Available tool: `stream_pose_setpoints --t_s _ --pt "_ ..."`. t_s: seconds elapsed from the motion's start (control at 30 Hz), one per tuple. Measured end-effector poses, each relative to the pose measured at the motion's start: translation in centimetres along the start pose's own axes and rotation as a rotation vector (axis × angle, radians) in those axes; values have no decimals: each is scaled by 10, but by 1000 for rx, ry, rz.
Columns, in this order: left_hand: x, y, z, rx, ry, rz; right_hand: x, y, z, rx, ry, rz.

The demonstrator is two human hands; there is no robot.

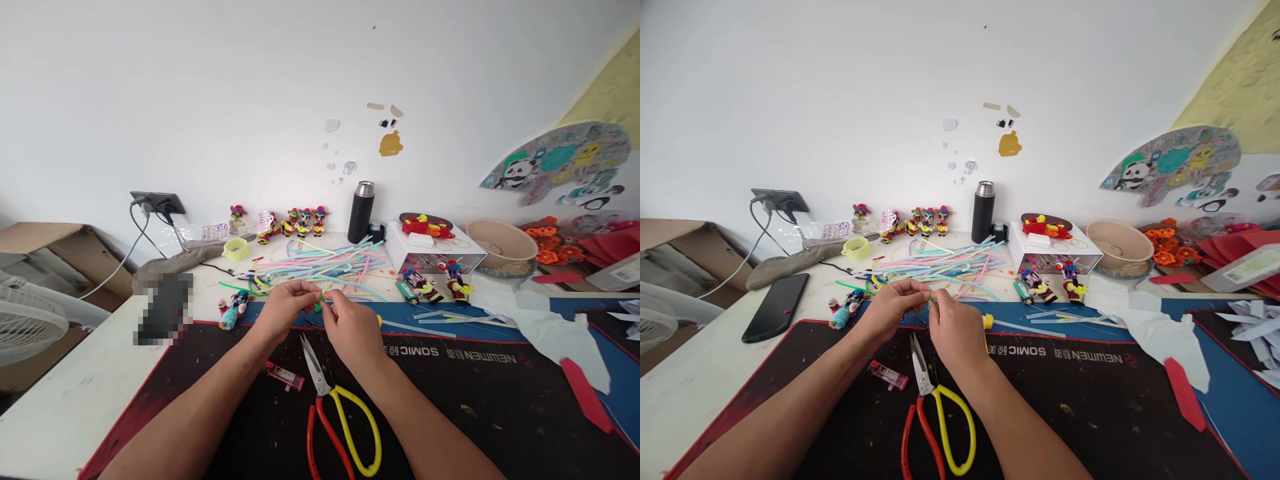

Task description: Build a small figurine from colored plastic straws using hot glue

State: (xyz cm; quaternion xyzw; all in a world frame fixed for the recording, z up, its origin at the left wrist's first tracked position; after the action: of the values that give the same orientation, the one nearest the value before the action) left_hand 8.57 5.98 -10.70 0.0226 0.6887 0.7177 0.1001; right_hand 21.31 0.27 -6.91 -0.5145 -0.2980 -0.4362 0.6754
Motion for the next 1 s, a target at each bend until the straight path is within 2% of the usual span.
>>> stream_pose_setpoints --t_s 0.2,0.53,0.77,1.0 --pt "1 2 0 -21 -3 33 -2 0 1 7 -11 0" --pt "0 -5 -1 39 -28 -54 0 4 3 4 -18 44" --pt "-1 -8 0 77 -89 -93 0 5 4 5 -28 66" --pt "-1 -9 -1 99 -108 -70 -2 6 4 19 -27 90"
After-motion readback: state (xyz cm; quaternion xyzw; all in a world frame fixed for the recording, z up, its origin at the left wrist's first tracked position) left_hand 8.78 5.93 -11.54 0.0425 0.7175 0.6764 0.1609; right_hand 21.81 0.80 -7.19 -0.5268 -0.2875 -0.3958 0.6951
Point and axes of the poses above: each hand's wrist, its own z-axis towards the middle knuckle, its own x-axis out of the back of the hand, y = z × x, the point moved 9 cm from there along z, towards the middle knuckle, and after that the axes turned 9 degrees about -x, right-handed, at the moved point
